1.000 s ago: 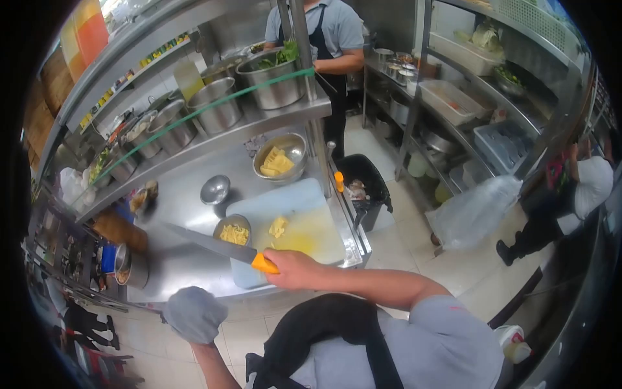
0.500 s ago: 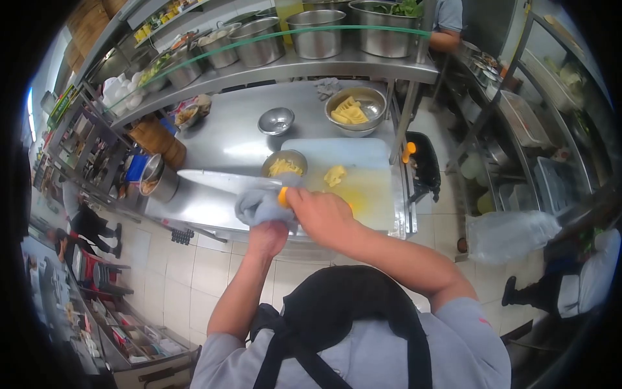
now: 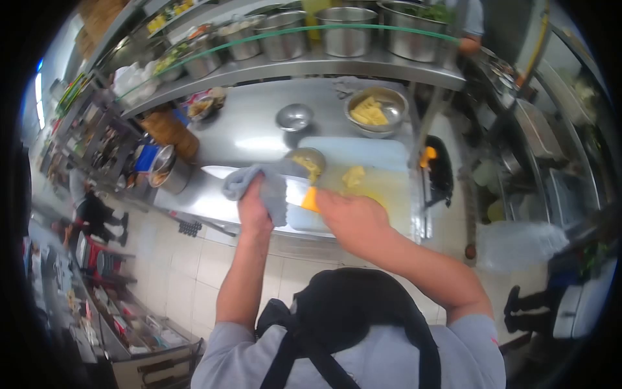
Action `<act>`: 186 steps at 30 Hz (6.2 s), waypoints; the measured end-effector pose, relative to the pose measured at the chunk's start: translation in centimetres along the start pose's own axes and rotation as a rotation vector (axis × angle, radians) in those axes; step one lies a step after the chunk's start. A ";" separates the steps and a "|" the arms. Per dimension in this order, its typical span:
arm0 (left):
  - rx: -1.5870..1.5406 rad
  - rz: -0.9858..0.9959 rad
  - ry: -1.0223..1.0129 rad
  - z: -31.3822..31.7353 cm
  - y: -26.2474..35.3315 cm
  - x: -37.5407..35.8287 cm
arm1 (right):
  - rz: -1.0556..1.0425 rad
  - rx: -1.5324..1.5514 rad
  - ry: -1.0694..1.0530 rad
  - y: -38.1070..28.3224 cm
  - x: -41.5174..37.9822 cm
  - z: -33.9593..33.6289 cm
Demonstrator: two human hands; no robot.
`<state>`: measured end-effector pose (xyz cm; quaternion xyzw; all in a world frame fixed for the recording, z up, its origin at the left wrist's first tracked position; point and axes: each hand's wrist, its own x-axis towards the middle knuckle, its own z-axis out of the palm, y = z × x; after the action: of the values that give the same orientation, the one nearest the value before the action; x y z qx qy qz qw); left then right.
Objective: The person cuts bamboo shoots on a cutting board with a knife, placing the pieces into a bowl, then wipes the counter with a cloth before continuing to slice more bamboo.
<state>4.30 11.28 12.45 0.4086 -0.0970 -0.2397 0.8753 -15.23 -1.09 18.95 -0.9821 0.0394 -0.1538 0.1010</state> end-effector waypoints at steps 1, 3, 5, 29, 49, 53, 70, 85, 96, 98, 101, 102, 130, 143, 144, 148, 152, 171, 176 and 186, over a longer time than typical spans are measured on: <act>0.032 0.025 0.082 -0.4 0.1 0.2 | 0.055 -0.015 -0.045 0.0 -0.2 0.1; 0.047 0.123 0.128 -2.2 -0.3 1.7 | 0.106 -0.009 -0.093 0.1 -1.1 0.2; -0.048 0.016 0.269 -2.3 2.2 2.4 | 0.142 0.018 -0.123 0.4 -2.6 -0.6; 2.261 0.292 -0.127 -18.2 0.4 11.3 | 1.200 0.789 0.192 10.6 -14.5 11.2; 2.255 0.021 -0.533 -19.9 -4.9 15.9 | 1.216 0.727 0.144 12.2 -12.6 16.0; 2.298 -0.092 -0.743 -16.0 -1.7 15.7 | 1.247 0.649 0.104 12.4 -13.5 16.5; 2.517 0.057 -0.857 -16.4 -5.5 20.5 | 1.255 0.947 0.246 10.9 -12.3 15.0; 2.889 -0.305 -1.124 -10.4 -8.7 20.8 | 1.271 0.991 0.280 11.2 -12.9 15.7; 2.841 -0.310 -1.212 -11.7 -8.2 17.4 | 1.255 1.266 0.257 13.4 -14.4 17.3; 2.884 -0.392 -1.179 -11.5 -8.5 16.9 | 1.230 1.298 0.235 13.7 -14.7 17.2; 2.817 -0.323 -1.137 -11.7 -8.0 16.1 | 1.212 1.349 0.175 14.2 -15.0 17.2; 2.826 -0.288 -1.110 -11.5 -7.7 15.8 | 1.215 1.367 0.176 14.1 -14.9 17.0; 2.425 -0.092 -0.817 -12.9 -3.1 13.2 | 1.290 1.450 0.183 16.8 -16.6 17.2; 2.145 0.284 -0.612 -18.4 -4.9 12.3 | 1.287 1.451 0.187 16.8 -16.5 17.1; 2.135 0.328 -0.581 -18.4 -5.0 12.1 | 1.281 1.453 0.182 16.8 -16.3 16.8; 1.978 0.199 -0.430 -16.8 -4.1 10.6 | 1.293 1.462 0.110 16.6 -15.5 16.4; 1.891 0.541 -0.340 -20.6 -6.9 10.8 | 1.327 1.501 0.067 16.2 -15.0 15.5; 1.797 0.665 -0.208 -19.3 -7.5 9.4 | 1.342 1.506 0.115 14.9 -14.5 15.0; 1.765 0.662 -0.188 -19.7 -7.5 9.6 | 1.338 1.523 0.117 14.7 -14.2 14.6; 1.751 0.634 -0.146 -19.8 -7.7 9.4 | 1.326 1.385 0.124 13.9 -14.0 14.9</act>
<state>17.09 15.61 -6.47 0.8610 -0.4049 0.1439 0.2720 -24.55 -10.40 -2.02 -0.4726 0.4924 -0.1063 0.7231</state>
